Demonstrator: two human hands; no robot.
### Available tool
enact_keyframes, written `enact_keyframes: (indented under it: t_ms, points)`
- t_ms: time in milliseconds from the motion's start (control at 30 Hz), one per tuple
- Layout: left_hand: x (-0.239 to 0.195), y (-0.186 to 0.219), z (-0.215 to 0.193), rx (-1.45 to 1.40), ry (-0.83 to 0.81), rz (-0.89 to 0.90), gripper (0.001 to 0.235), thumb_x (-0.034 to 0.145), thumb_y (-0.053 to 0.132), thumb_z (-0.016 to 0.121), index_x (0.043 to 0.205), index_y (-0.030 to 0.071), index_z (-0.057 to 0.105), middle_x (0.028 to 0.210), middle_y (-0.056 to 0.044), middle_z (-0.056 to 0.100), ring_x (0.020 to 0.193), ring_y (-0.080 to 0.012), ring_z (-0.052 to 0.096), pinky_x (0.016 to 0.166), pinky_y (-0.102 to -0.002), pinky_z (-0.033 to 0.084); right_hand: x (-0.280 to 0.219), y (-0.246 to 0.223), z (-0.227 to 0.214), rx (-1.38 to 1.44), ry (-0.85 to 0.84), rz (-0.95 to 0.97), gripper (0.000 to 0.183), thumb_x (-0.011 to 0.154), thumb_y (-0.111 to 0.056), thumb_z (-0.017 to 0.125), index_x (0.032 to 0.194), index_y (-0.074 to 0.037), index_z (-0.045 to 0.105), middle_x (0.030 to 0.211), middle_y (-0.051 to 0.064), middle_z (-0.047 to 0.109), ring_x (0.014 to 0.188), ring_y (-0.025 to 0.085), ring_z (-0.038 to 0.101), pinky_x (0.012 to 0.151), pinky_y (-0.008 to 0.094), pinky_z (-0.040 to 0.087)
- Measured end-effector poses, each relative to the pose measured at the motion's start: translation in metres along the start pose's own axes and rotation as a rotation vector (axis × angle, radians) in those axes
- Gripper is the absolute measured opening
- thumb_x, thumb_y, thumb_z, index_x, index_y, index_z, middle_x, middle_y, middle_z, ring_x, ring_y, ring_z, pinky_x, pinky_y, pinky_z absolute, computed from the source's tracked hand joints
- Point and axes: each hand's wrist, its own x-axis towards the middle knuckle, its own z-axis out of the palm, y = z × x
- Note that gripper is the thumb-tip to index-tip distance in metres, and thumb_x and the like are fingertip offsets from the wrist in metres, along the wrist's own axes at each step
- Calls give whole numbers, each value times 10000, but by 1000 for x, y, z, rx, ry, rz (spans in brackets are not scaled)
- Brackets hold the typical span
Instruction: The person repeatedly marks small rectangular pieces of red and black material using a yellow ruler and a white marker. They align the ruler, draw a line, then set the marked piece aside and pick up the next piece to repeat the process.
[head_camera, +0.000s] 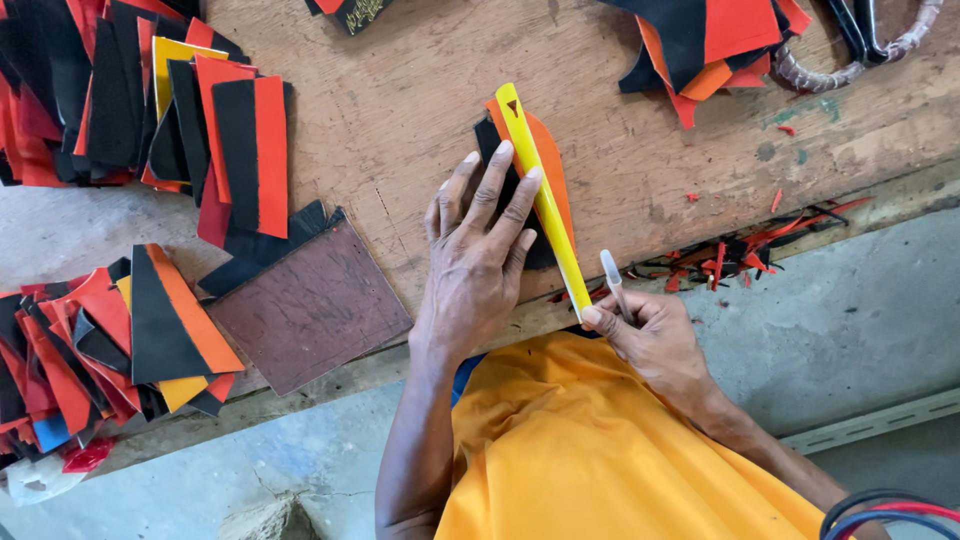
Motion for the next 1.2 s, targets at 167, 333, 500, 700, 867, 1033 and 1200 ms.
enact_keyframes:
  t_ms: [167, 333, 500, 700, 867, 1033, 1200]
  points:
    - [1, -1, -1, -16, 0, 5, 507, 1013, 172, 640, 1512, 177, 549, 1666, -90, 350, 1539, -358, 308, 1272, -504, 216, -1, -8, -1, 37, -19, 43, 214, 921, -198, 743, 860, 7, 743, 606, -72, 525, 520, 24, 386, 446, 233, 280]
    - [0, -1, 0, -15, -1, 1, 507, 1014, 177, 642, 1512, 189, 550, 1667, -89, 350, 1541, -354, 309, 1274, -503, 219, -1, -10, -1, -14, -25, 28, 230, 933, -213, 737, 849, 1, 746, 603, -76, 510, 528, 18, 375, 452, 230, 277]
    - [0, -2, 2, -17, 22, 4, 525, 1003, 190, 654, 1516, 215, 549, 1669, -131, 310, 1527, -369, 312, 1266, -508, 229, 3, -9, -2, -25, -29, 37, 235, 925, -215, 740, 832, 1, 750, 587, -68, 524, 515, 27, 384, 446, 237, 278]
    - [-1, -4, 4, -5, 37, 15, 535, 1000, 193, 664, 1520, 223, 543, 1665, -147, 311, 1515, -365, 329, 1261, -507, 245, 3, -3, -2, 6, -18, -17, 235, 925, -233, 752, 854, -9, 753, 635, -79, 574, 552, 9, 402, 469, 223, 295]
    - [-2, -5, 4, -3, 31, 16, 562, 978, 182, 668, 1522, 227, 534, 1665, -147, 305, 1517, -373, 323, 1259, -518, 242, 2, -4, -3, 58, 9, 118, 248, 891, -243, 771, 856, 2, 747, 586, -55, 526, 493, 36, 368, 435, 242, 241]
    - [-2, -5, 5, -6, 28, 17, 572, 972, 178, 673, 1523, 238, 531, 1669, -143, 294, 1521, -376, 316, 1254, -520, 240, 4, -5, -4, 55, 1, 104, 262, 890, -248, 772, 855, 11, 746, 583, -50, 535, 487, 38, 380, 432, 240, 245]
    - [-3, -5, 5, -23, 20, 11, 575, 979, 176, 680, 1529, 239, 526, 1670, -138, 290, 1521, -376, 311, 1252, -523, 237, 3, -6, -4, 53, 8, 104, 266, 889, -250, 770, 861, 13, 744, 578, -50, 517, 483, 38, 356, 424, 241, 237]
